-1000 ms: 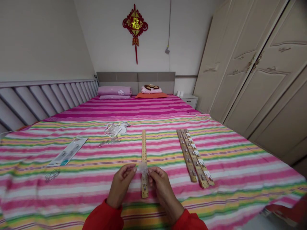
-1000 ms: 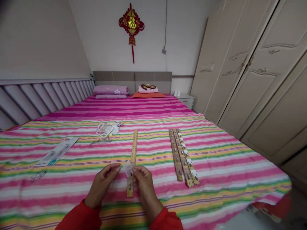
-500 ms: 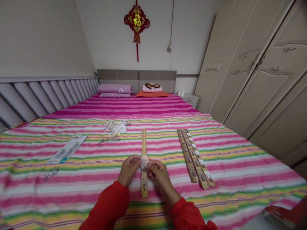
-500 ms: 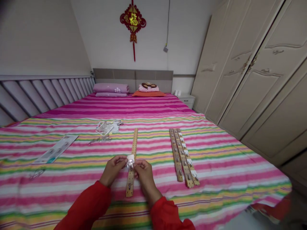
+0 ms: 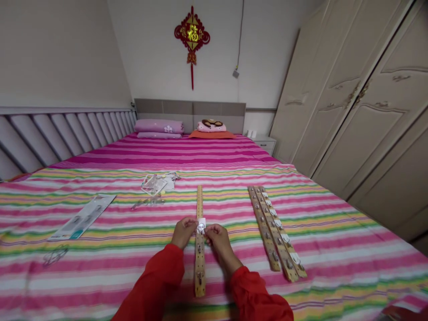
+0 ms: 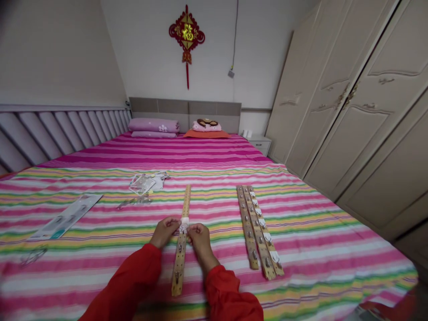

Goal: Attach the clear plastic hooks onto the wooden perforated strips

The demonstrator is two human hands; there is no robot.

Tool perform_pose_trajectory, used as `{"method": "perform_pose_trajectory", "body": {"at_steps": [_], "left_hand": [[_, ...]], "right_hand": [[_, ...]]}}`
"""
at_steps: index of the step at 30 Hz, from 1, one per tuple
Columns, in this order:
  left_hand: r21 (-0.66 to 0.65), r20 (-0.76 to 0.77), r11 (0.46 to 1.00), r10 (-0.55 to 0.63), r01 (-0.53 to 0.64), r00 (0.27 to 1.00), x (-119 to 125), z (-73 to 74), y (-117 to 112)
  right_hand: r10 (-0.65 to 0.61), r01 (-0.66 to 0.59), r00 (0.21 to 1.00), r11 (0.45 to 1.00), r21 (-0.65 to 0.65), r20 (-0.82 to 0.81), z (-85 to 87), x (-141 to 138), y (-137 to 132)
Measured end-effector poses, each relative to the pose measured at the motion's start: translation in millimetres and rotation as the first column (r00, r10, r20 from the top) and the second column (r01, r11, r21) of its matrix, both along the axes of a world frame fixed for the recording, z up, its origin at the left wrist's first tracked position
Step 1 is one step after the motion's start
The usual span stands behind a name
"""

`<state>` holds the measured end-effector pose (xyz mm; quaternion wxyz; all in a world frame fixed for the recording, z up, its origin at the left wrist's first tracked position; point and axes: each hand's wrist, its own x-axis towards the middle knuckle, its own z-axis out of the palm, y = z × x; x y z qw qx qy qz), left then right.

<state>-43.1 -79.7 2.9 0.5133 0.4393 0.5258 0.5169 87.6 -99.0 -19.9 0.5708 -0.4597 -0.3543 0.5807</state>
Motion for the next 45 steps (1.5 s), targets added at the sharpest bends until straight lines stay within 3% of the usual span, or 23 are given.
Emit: {"method": "perform_pose_trajectory", "body": {"at_steps": [14,30,45], "left_hand": [[-0.056,-0.042,0.996,0.067,-0.069,0.997,-4,-23.9,17],[-0.082,-0.047,0.994,0.069,-0.073,0.997,-2,-29.9,19],[-0.113,-0.113,0.989,0.082,-0.095,0.990,1,-20.7,18]], "right_hand": [[-0.029,0.028,1.000,0.999,-0.019,-0.002,-16.1,-7,11],[-0.037,0.038,0.999,0.999,-0.025,0.037,-21.0,-8,12],[-0.063,0.065,0.997,0.997,-0.033,0.033,-19.2,-10,12]]}}
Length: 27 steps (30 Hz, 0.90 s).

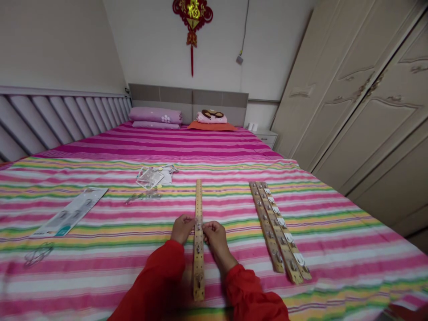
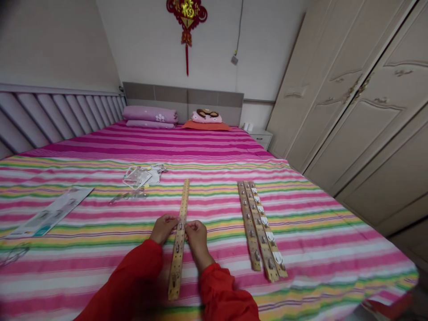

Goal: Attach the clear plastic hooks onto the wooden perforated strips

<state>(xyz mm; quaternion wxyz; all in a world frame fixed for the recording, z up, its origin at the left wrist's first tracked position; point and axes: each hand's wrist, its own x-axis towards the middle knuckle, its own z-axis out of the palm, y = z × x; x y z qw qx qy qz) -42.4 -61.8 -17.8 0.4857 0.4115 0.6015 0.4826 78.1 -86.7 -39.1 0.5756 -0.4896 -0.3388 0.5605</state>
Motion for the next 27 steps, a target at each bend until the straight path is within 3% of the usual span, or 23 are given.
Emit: {"method": "perform_pose_trajectory", "body": {"at_steps": [27], "left_hand": [[-0.056,-0.065,0.997,0.045,-0.049,0.997,-2,-18.9,15]], "right_hand": [[0.023,-0.022,0.999,0.999,-0.027,0.041,-14.0,-2,6]]}}
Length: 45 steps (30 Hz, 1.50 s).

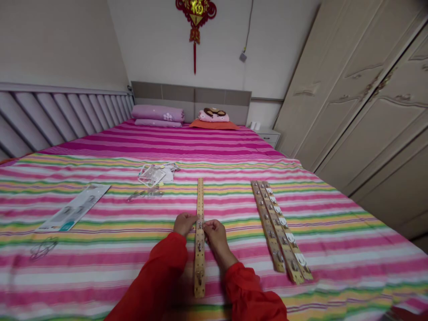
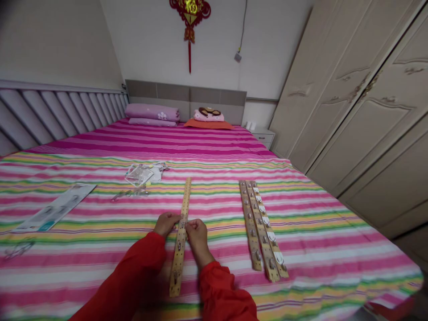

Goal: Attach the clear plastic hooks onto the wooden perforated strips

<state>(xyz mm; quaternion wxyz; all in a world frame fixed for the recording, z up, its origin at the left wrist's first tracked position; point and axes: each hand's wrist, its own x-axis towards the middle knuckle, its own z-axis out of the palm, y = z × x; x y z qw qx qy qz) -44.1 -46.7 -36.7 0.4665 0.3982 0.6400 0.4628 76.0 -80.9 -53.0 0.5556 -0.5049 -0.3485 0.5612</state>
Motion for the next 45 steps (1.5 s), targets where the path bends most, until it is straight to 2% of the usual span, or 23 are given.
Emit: {"method": "perform_pose_trajectory", "body": {"at_steps": [9,14,17,24,28,32,36,39,41,43,45], "left_hand": [[0.027,-0.021,1.000,-0.009,0.010,1.000,3,1.3,0],[0.023,0.010,1.000,-0.015,0.014,1.000,4,10.1,-10],[0.024,0.039,0.999,-0.025,0.024,0.999,5,10.5,-19],[0.147,-0.223,0.979,-0.105,0.140,0.969,2,0.2,-32],[0.198,-0.262,0.960,-0.145,0.200,0.954,4,3.5,-40],[0.210,-0.309,0.960,-0.115,0.186,0.944,6,7.6,-49],[0.235,-0.378,0.958,-0.065,0.164,0.924,8,5.6,-57],[0.237,-0.346,0.957,-0.075,0.165,0.935,6,1.3,-61],[0.193,-0.258,0.964,-0.129,0.182,0.958,1,-0.6,-60],[0.114,-0.160,0.973,-0.182,0.201,0.970,-9,0.0,-54],[0.089,-0.118,0.977,-0.183,0.194,0.976,-25,3.6,-43]], "right_hand": [[-0.012,0.012,1.000,1.000,0.024,0.006,-1.7,0,0],[0.020,-0.019,0.999,0.999,0.034,-0.029,6.4,4,-6],[0.054,-0.053,0.998,0.997,0.051,-0.016,9.4,5,-7],[0.079,-0.089,0.994,0.986,0.144,0.074,5.9,4,-6],[0.085,-0.103,0.991,0.979,0.175,0.103,9.7,6,-10],[0.060,-0.088,0.987,0.976,0.198,0.146,14.4,7,-15],[0.006,-0.042,0.986,0.975,0.216,0.166,11.8,8,-19],[-0.032,-0.004,0.986,0.976,0.219,0.162,7.3,8,-21],[-0.038,0.002,0.987,0.976,0.219,0.158,5.4,8,-23],[-0.050,0.014,0.988,0.974,0.228,0.150,4.9,7,-25],[-0.059,0.025,0.989,0.970,0.241,0.133,4.9,7,-28]]}}
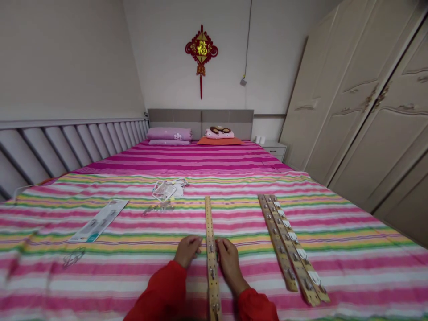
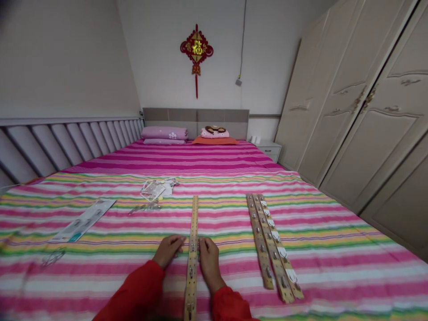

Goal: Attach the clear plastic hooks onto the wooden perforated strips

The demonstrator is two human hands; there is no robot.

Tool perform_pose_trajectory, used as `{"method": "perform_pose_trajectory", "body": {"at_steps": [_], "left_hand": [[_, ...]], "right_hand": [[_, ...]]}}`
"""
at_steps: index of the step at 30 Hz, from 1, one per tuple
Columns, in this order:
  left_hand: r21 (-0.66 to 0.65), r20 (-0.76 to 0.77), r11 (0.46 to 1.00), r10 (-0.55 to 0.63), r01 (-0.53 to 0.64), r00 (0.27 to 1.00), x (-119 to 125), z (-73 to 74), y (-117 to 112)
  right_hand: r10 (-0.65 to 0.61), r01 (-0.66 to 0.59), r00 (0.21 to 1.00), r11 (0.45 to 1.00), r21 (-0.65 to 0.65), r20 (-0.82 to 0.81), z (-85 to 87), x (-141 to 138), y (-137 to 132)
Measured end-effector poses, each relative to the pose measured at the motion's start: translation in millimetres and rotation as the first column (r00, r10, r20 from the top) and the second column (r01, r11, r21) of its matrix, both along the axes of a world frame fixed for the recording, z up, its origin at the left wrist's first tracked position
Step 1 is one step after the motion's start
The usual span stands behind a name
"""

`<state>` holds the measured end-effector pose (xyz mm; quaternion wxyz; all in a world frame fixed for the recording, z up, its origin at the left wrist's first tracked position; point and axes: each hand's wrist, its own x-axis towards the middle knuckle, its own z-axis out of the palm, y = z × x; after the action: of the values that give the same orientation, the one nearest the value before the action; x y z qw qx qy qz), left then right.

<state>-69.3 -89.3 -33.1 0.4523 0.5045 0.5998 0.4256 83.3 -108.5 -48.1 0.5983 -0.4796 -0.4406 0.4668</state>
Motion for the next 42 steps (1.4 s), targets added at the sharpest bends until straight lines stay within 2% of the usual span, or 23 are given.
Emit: {"method": "perform_pose_trajectory", "body": {"at_steps": [2,4,6,8,11,14,20,23,27,29,30,31,33,34,36,39,42], "left_hand": [[0.092,-0.027,0.994,0.067,-0.064,0.997,-22,5.7,17],[0.254,-0.110,0.954,0.190,-0.158,0.976,-45,12.0,37],[0.376,-0.244,0.893,0.354,-0.249,0.903,-68,17.2,58],[0.412,-0.294,0.870,0.408,-0.270,0.865,-85,20.3,77],[0.439,-0.327,0.859,0.426,-0.263,0.844,-98,20.5,98],[0.445,-0.348,0.858,0.430,-0.256,0.833,-101,18.6,111],[0.389,-0.328,0.893,0.361,-0.224,0.873,-101,26.8,120],[0.357,-0.279,0.902,0.352,-0.244,0.893,-101,36.1,115],[0.303,-0.161,0.895,0.388,-0.329,0.908,-93,44.2,100],[0.236,-0.024,0.896,0.392,-0.376,0.920,-86,46.2,87],[0.164,0.107,0.905,0.379,-0.393,0.919,-81,47.1,79],[0.067,0.277,0.918,0.360,-0.392,0.891,-76,48.2,69],[-0.143,0.607,0.939,0.332,-0.312,0.722,-66,51.3,49],[-0.210,0.706,0.944,0.327,-0.255,0.628,-60,53.3,38],[-0.286,0.784,0.941,0.338,-0.180,0.521,-49,58.0,17],[-0.321,0.813,0.939,0.340,-0.125,0.473,-33,65.1,-7],[-0.286,0.801,0.952,0.299,-0.107,0.519,-19,70.8,-24]], "right_hand": [[0.013,-0.013,1.000,1.000,-0.001,-0.020,-0.2,0,-2],[0.040,-0.041,0.999,0.999,-0.014,-0.033,-0.9,1,-2],[0.052,-0.054,0.998,0.998,-0.026,-0.041,-1.6,1,-2],[0.054,-0.055,0.998,0.998,-0.027,-0.041,-2.1,1,-1],[0.062,-0.062,0.998,0.998,-0.021,-0.028,-3.4,1,0],[0.073,-0.073,0.997,0.997,-0.022,-0.022,-6.4,1,2],[0.075,-0.075,0.997,0.997,-0.024,-0.024,-10.6,1,3],[0.074,-0.074,0.997,0.997,-0.017,-0.024,-10.5,1,3],[0.070,-0.071,0.997,0.997,-0.012,-0.035,-10.0,0,3],[0.065,-0.065,0.997,0.998,-0.008,-0.046,-9.3,0,4],[0.060,-0.060,0.997,0.998,-0.007,-0.054,-8.6,0,4],[0.054,-0.054,0.997,0.998,-0.007,-0.063,-7.8,0,4],[0.038,-0.039,0.996,0.999,-0.008,-0.080,-6.0,0,4],[0.030,-0.031,0.996,0.999,-0.007,-0.088,-5.1,0,4],[0.019,-0.019,0.994,1.000,-0.003,-0.105,-3.5,0,4],[0.010,-0.010,0.990,1.000,0.000,-0.144,-2.6,0,5],[0.012,-0.016,0.980,1.000,-0.017,-0.197,-2.4,2,7]]}}
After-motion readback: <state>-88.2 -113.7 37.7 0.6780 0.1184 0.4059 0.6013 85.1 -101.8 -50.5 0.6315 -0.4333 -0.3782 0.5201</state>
